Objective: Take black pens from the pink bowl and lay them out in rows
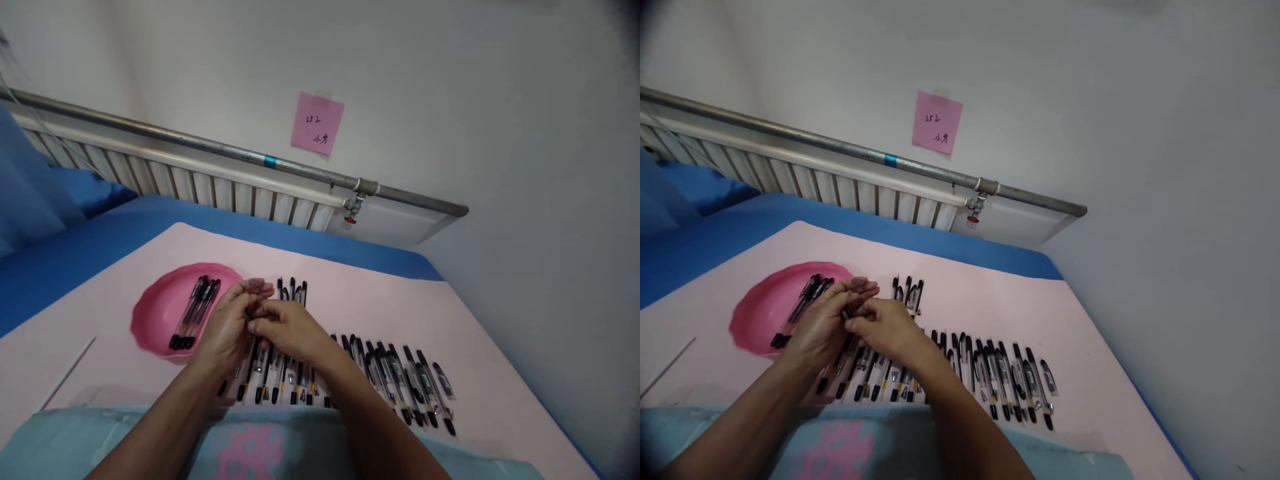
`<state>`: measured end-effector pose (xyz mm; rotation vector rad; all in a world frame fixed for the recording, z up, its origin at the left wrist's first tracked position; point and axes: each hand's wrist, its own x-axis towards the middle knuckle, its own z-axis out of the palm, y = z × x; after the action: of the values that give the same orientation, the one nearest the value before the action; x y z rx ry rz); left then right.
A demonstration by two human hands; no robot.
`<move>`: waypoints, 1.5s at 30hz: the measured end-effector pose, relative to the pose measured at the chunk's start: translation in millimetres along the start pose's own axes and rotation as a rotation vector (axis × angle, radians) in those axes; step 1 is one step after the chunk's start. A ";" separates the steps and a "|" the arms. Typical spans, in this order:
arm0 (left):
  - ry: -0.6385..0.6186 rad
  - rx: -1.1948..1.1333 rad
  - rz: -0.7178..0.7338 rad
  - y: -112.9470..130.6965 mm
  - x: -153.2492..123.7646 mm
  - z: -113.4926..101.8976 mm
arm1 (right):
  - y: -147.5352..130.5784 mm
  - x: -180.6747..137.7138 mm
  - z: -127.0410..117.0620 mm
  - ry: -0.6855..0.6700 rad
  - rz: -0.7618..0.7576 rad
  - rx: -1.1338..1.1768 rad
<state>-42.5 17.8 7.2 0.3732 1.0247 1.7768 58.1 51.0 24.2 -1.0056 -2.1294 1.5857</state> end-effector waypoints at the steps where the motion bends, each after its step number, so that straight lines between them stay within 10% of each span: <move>1: 0.003 0.011 0.014 -0.6 -0.7 0.5 | 0.2 0.8 4.8 0.031 0.004 -0.024; 6: -0.022 0.078 0.039 3.4 2.4 -2.5 | 5.3 7.9 -4.4 0.140 -0.076 -0.152; 14: 0.084 0.156 0.103 33.2 26.2 -31.0 | 61.7 24.6 -80.3 0.534 0.318 -0.448; 45: 0.240 0.126 0.084 72.7 45.4 -76.8 | 91.9 34.1 -79.6 0.463 0.285 -0.640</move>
<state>-157.4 11.9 9.4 0.2883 1.3117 1.8693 115.0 144.5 -38.9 -1.7349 -2.2405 0.6311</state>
